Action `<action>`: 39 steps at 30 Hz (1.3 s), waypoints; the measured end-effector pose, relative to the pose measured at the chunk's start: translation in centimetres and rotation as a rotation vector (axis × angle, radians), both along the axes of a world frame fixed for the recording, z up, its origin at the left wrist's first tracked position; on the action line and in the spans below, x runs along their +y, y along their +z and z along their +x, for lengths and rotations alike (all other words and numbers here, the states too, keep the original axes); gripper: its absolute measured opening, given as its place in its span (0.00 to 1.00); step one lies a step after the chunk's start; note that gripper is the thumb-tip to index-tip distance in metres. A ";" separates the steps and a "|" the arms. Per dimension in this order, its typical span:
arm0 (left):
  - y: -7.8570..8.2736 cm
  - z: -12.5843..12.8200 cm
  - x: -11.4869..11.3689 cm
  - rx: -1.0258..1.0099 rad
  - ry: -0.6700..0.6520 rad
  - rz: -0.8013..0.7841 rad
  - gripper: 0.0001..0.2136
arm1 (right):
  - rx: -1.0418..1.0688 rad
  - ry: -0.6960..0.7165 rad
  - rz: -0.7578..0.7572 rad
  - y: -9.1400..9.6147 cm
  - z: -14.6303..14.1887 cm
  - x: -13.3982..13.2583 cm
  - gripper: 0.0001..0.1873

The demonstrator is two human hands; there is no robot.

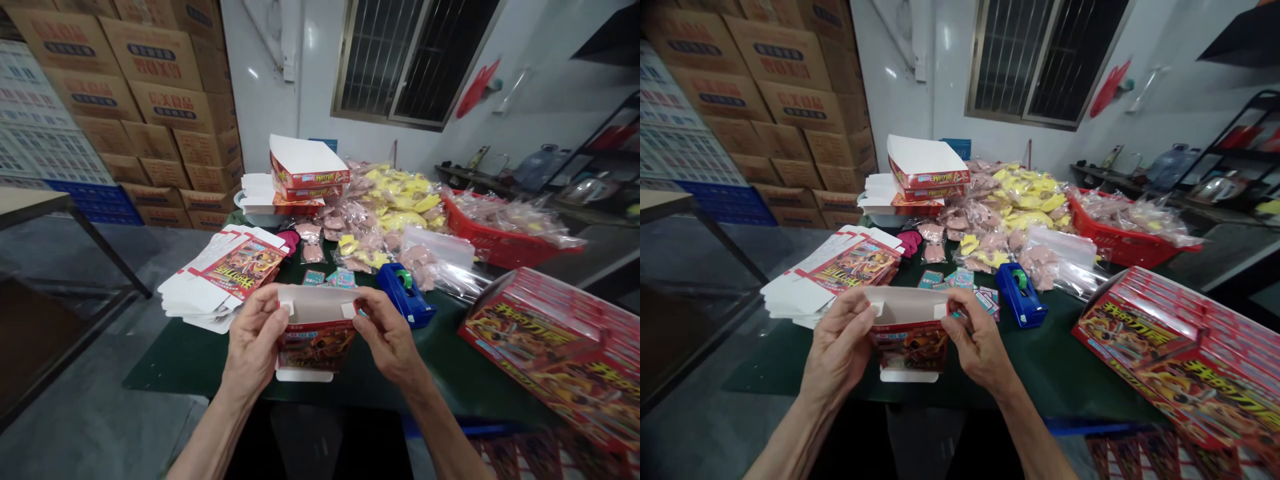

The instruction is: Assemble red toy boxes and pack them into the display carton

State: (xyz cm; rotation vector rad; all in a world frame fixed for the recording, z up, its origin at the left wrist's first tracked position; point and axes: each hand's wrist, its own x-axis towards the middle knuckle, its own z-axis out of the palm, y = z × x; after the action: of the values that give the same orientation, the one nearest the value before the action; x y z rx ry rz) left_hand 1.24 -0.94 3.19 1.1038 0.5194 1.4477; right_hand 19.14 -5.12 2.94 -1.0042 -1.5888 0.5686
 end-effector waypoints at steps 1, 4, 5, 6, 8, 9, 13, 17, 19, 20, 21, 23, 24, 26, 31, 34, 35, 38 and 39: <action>-0.1 0.1 0.0 0.010 0.005 0.021 0.04 | -0.019 -0.039 0.047 -0.3 0.0 0.1 0.13; -1.2 0.5 0.2 0.042 0.056 0.115 0.04 | -0.038 -0.129 0.154 -1.1 0.0 0.2 0.12; -1.6 0.5 0.3 0.050 0.057 0.147 0.05 | -0.027 -0.140 0.162 -1.3 0.0 0.1 0.12; -1.9 0.4 0.3 0.053 0.043 0.171 0.06 | -0.013 -0.137 0.150 -1.4 0.0 -0.1 0.12; -2.2 0.0 0.2 0.056 -0.019 0.211 0.09 | 0.021 -0.090 0.102 -1.5 0.2 -0.5 0.13; -2.1 -0.3 0.1 0.073 -0.054 0.229 0.11 | 0.035 -0.051 0.071 -1.4 0.3 -0.7 0.13; -0.5 -1.6 -0.5 0.342 -0.010 0.333 0.07 | 0.066 -0.034 0.036 -0.7 0.3 -1.1 0.09; 1.6 -2.4 -0.8 0.652 0.011 0.399 0.08 | -0.019 -0.141 0.071 0.3 -0.3 -1.5 0.04; 2.3 -2.7 -0.7 0.750 -0.009 0.418 0.09 | -0.087 -0.169 0.058 0.9 -0.5 -1.9 0.04; 2.6 -2.7 -0.6 0.771 -0.018 0.431 0.08 | -0.110 -0.188 0.052 1.1 -0.6 -2.1 0.03; 2.8 -2.8 -0.5 0.771 -0.028 0.446 0.07 | -0.129 -0.207 0.047 1.3 -0.7 -2.2 0.03; 2.9 -2.8 -0.3 0.735 -0.051 0.471 0.06 | -0.158 -0.236 0.047 1.7 -0.8 -2.5 0.02; 3.0 -2.8 -0.3 0.721 -0.060 0.487 0.06 | -0.167 -0.241 0.049 1.8 -0.9 -2.5 0.03; 2.9 -2.6 -0.4 0.729 -0.049 0.534 0.07 | -0.161 -0.236 0.041 1.8 -0.8 -2.6 0.04; 1.6 -2.2 -1.0 0.837 0.098 0.727 0.13 | -0.040 -0.203 0.027 1.0 -0.4 -2.5 0.06; 0.5 -2.0 -1.1 0.879 0.165 0.806 0.15 | -0.017 -0.221 0.066 0.1 -0.4 -2.5 0.08; 0.1 -1.9 -1.1 0.888 0.185 0.824 0.16 | -0.022 -0.232 0.092 -0.3 -0.5 -2.5 0.09; -0.6 -1.6 -1.1 0.879 0.246 0.853 0.17 | -0.058 -0.271 0.194 -1.5 -0.8 -2.3 0.14; -0.8 -1.5 -1.1 0.864 0.270 0.854 0.18 | -0.073 -0.281 0.229 -1.9 -0.9 -2.1 0.15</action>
State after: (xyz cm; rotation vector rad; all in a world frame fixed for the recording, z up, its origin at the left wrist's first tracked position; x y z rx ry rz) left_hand -0.22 -2.00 2.38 2.4620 0.6698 1.3926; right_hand 18.29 -7.27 1.01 -1.0590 -1.5030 0.1550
